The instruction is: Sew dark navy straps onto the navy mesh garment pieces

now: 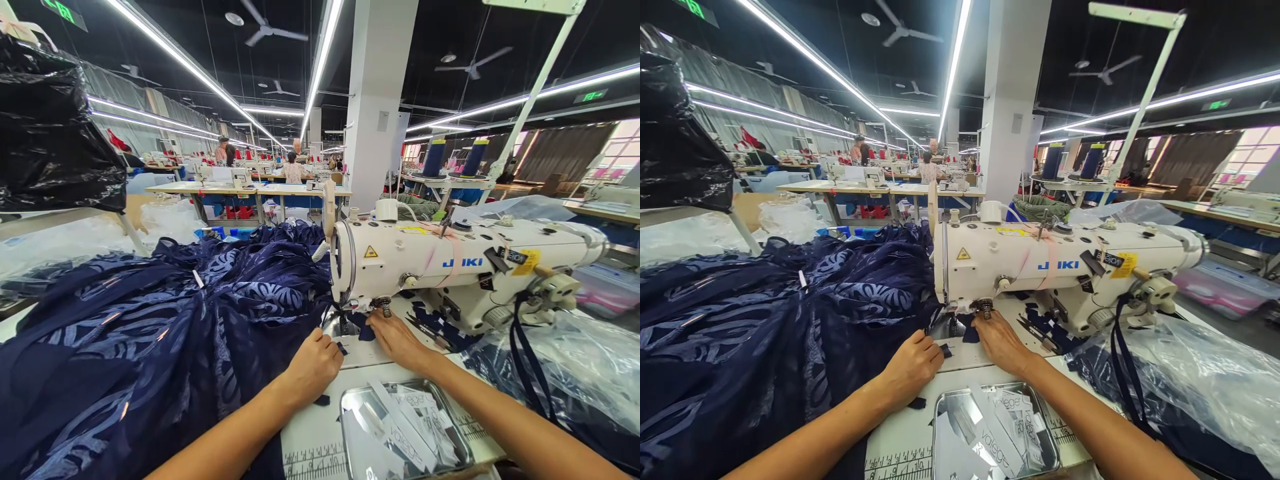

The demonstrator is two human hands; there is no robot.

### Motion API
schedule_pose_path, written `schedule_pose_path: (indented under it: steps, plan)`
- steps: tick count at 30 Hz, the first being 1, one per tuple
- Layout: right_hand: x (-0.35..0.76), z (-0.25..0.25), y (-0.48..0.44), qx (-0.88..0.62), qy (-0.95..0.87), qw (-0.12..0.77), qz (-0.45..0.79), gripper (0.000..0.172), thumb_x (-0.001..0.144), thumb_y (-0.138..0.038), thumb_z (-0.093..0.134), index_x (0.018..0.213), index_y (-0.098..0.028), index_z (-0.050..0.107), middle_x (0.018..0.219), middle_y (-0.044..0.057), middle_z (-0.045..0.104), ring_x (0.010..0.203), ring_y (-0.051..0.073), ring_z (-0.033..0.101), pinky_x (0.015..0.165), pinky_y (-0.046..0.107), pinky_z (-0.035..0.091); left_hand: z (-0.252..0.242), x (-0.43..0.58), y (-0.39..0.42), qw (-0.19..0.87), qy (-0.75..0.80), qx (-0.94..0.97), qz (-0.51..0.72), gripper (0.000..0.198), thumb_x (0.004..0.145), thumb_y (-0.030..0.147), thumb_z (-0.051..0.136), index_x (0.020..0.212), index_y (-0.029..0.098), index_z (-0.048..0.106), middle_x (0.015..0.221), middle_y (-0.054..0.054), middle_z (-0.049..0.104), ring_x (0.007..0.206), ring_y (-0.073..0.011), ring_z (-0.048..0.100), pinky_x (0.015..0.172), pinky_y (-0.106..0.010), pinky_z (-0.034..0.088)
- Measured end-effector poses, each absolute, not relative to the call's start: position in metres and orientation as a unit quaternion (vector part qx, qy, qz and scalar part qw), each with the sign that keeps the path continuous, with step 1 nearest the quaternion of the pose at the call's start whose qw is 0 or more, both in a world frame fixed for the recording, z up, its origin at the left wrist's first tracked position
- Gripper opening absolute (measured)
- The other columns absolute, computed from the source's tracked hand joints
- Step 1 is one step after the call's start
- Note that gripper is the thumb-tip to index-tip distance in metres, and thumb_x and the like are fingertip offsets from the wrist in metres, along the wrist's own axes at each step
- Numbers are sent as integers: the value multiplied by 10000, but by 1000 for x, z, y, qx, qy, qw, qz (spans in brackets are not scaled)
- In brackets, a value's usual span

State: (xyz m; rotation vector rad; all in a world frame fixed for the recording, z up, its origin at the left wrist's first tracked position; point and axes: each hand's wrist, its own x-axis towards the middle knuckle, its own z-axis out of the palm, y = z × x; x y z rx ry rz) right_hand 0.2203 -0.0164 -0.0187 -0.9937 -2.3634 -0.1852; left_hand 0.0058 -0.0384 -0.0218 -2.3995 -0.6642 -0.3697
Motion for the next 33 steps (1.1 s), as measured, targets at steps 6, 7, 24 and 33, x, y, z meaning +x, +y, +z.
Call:
schedule_pose_path:
  steps: [6,7,24,33]
  plan:
    - [220,-15,-21,-389,-882,263,-37,247,842,-68,296,842,-147,530,767,83,581,681,184,507,621,297,412,-21,5,-38,311,-243,-906,-149,206,782,52,499,594,135,482,574,-7,536,562,-143,475,567,-306,274]
    - [221,-16,-21,-394,-881,258,-36,250,840,-66,300,844,-147,537,769,83,586,690,186,512,630,300,413,-20,5,-38,310,-243,-907,-147,207,786,53,496,596,135,482,575,-7,537,563,-142,475,569,-306,273]
    - [277,5,-67,-575,-781,115,-215,438,701,61,404,1093,-103,513,876,92,590,774,187,561,661,270,418,-16,4,-30,317,-240,-902,-168,249,753,-44,449,635,141,566,630,-22,577,590,-167,486,634,-317,298]
    - [326,21,-119,-544,-782,145,-266,252,842,-43,332,759,-157,541,722,53,543,633,165,464,606,293,325,-12,5,-31,311,-259,-902,-150,384,771,-62,334,665,161,628,655,-40,609,622,-189,530,655,-333,365]
